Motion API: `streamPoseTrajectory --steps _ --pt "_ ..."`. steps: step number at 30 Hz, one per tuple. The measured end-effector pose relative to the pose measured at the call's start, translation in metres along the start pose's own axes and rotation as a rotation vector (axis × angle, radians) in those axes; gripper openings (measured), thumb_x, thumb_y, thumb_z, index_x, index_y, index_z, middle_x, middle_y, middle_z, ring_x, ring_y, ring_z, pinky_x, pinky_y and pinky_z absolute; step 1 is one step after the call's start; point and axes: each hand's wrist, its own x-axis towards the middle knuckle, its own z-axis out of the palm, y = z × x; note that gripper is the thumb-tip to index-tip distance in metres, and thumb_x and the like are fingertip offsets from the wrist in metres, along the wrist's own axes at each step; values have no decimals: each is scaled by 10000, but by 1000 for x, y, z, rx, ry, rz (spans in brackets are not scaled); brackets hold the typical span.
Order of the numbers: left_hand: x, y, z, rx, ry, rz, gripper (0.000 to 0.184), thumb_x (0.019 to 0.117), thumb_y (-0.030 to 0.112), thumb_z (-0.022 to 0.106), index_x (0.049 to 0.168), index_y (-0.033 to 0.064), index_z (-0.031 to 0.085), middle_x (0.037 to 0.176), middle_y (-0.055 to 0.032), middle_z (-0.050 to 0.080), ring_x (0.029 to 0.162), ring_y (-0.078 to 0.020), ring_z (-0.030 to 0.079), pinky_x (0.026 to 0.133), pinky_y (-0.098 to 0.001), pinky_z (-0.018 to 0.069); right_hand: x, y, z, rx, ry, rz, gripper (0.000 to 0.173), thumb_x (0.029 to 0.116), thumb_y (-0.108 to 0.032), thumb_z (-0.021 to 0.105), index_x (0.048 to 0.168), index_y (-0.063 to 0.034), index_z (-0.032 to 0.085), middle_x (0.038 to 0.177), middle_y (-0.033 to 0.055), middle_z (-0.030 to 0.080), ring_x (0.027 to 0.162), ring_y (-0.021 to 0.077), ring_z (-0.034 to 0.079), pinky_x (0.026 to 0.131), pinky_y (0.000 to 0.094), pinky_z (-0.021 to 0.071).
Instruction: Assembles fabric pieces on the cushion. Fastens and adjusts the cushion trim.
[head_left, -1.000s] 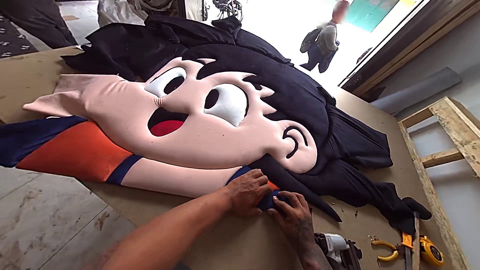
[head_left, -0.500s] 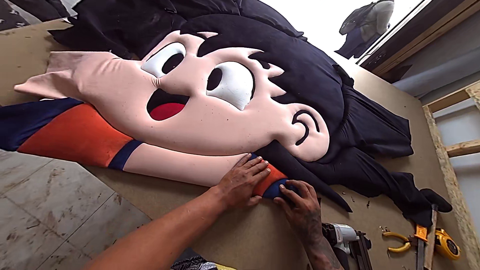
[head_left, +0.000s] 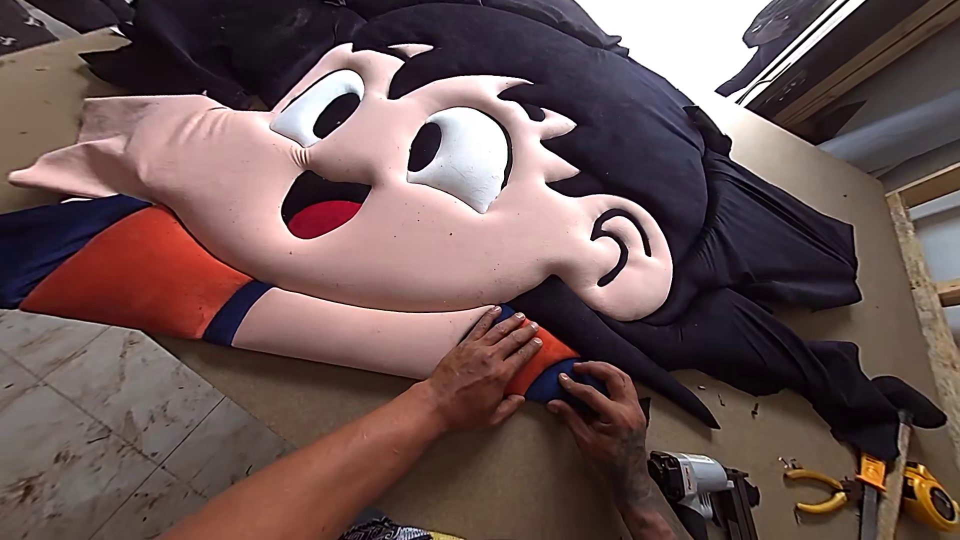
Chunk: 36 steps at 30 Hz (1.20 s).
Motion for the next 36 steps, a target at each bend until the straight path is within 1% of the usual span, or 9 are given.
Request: streamPoseTrajectory --steps 4,7,9,15,20,27,29,32,36 --pt "0 0 1 5 -7 5 733 892 561 613 1529 216 498 1627 1 416 1562 -204 261 1295 -525 139 -1 -3 0 -56 10 -7 319 829 -539 800 1052 -311 809 1184 -24 728 1239 193 617 1043 374 526" --pt "1 0 2 -2 -8 -10 786 875 651 614 1537 247 483 1615 11 433 1555 -202 273 1290 -529 141 -1 -6 0 -163 15 -35 340 846 -560 768 1036 -281 808 1153 -31 753 1199 184 660 1026 374 551" --pt "2 1 3 -3 -3 -20 787 882 682 603 1532 255 486 1609 18 442 1553 -196 280 1291 -529 143 -1 -10 1 -231 0 -50 317 881 -558 725 1037 -294 802 1148 -53 759 1180 174 671 1045 403 527" --pt "2 -2 3 -59 -13 -18 757 864 575 656 1529 251 494 1605 19 448 1551 -207 287 1289 -538 153 3 -25 0 -318 -103 -68 242 940 -462 672 1054 -297 806 1149 -65 762 1159 165 680 1007 377 544" --pt "2 -2 7 -72 5 -21 745 876 534 635 1541 236 479 1608 3 449 1548 -231 300 1281 -578 165 9 -28 1 -315 -144 -100 203 954 -397 672 1053 -281 806 1140 -70 766 1131 149 693 969 344 562" --pt "3 0 10 -56 18 -22 796 867 593 609 1552 217 458 1613 0 444 1551 -244 295 1274 -595 157 15 -25 -2 -303 -183 -106 194 950 -392 676 1036 -278 809 1132 -79 768 1106 131 697 964 319 558" --pt "4 1 10 -46 19 -16 770 891 635 591 1562 292 434 1622 -16 428 1552 -259 292 1271 -604 158 15 -25 -2 -303 -180 -105 193 949 -392 678 1040 -282 807 1135 -83 767 1107 126 696 962 318 561" --pt "3 1 10 -19 28 28 598 958 652 528 1522 486 418 1636 -80 392 1541 -333 300 1237 -667 185 12 -28 -2 -301 -154 -96 174 946 -370 674 1015 -271 800 1121 -81 768 1099 129 701 956 319 569" --pt "3 0 12 21 70 72 522 977 651 502 1482 530 453 1624 -88 407 1526 -357 322 1220 -683 208 6 -37 1 -311 -97 -44 163 965 -346 658 996 -248 785 1141 -68 764 1160 135 690 1002 318 564"
